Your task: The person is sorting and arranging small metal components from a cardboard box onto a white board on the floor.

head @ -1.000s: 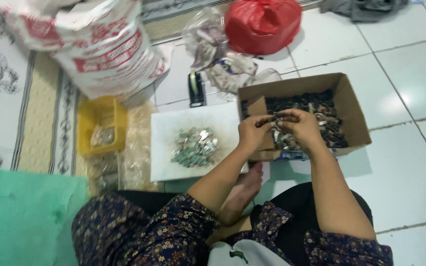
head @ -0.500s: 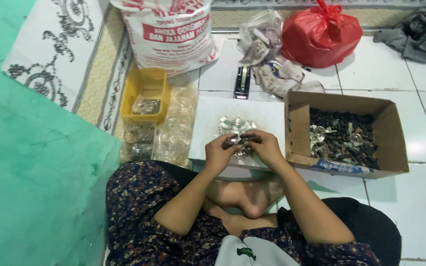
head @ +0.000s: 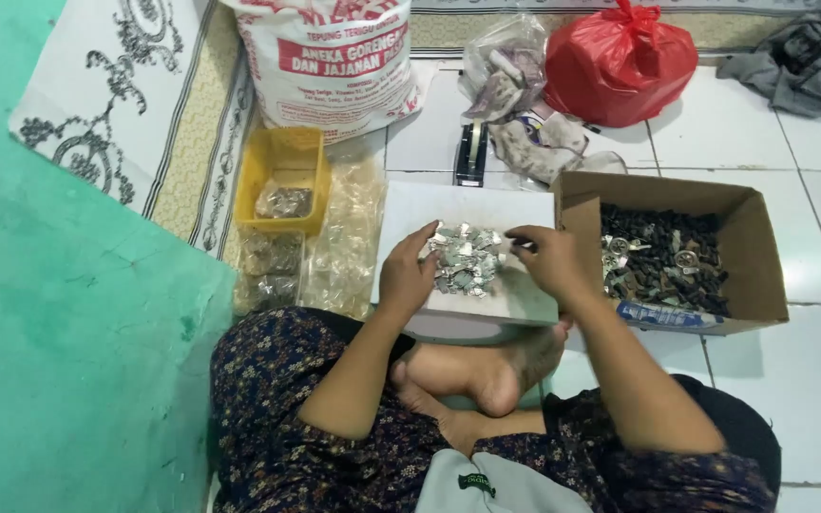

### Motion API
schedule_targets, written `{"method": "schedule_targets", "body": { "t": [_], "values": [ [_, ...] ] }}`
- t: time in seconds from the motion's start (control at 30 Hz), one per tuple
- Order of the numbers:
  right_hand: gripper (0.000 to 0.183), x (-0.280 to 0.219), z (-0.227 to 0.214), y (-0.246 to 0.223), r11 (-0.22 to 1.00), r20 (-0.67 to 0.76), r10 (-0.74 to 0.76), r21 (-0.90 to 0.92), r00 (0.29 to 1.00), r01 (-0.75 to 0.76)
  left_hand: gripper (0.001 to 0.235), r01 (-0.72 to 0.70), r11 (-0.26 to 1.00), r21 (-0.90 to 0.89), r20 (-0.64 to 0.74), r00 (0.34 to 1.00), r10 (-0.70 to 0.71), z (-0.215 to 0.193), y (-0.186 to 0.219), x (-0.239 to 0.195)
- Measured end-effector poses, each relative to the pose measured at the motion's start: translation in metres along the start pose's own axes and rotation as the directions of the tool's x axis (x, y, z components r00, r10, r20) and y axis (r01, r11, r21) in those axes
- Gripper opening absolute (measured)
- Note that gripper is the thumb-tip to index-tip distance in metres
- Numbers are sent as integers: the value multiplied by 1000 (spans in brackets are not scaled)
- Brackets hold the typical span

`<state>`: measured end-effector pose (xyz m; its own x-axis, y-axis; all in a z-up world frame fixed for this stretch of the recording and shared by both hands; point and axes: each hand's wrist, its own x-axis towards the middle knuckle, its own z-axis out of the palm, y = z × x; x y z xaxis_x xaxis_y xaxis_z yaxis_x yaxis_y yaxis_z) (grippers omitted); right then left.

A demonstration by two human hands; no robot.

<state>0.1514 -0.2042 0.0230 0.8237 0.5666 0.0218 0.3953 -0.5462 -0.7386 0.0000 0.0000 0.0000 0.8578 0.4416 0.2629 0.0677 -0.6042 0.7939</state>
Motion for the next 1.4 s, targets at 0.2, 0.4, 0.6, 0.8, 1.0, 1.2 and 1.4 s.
{"method": "schedule_targets", "body": {
  "t": [0.2, 0.4, 0.6, 0.8, 1.0, 1.2, 1.4],
  "values": [
    [30, -24, -99, 69, 953, -92, 125, -267, 988, -146, 44, -56, 998, -2, 14, 998, 56, 9, 37, 4],
    [25, -46, -152, 177, 935, -351, 335, 10, 875, -354, 33, -346, 938, 12, 45, 937, 345, 78, 65, 18],
    [23, -33, -139, 239, 890, -366, 424, 1, 828, -456, 32, -449, 892, 49, 367, 839, 402, 174, 111, 53],
    [28, -5, -120, 240, 854, -172, 495, -85, 852, -514, 25, -439, 888, 137, 516, 797, 314, 265, 125, 75],
    [34, 12, -104, 268, 817, -84, 535, -204, 841, -540, 19, -639, 680, 360, 566, 729, 385, 364, 74, 114],
    [37, 19, -96, 258, 781, -71, 566, -272, 821, -562, 19, -641, 645, 417, 633, 714, 299, 382, 62, 126],
    [37, 20, -82, 281, 786, -73, 548, -298, 834, -542, 18, -625, 676, 390, 647, 708, 282, 372, 70, 121]
  ]
}}
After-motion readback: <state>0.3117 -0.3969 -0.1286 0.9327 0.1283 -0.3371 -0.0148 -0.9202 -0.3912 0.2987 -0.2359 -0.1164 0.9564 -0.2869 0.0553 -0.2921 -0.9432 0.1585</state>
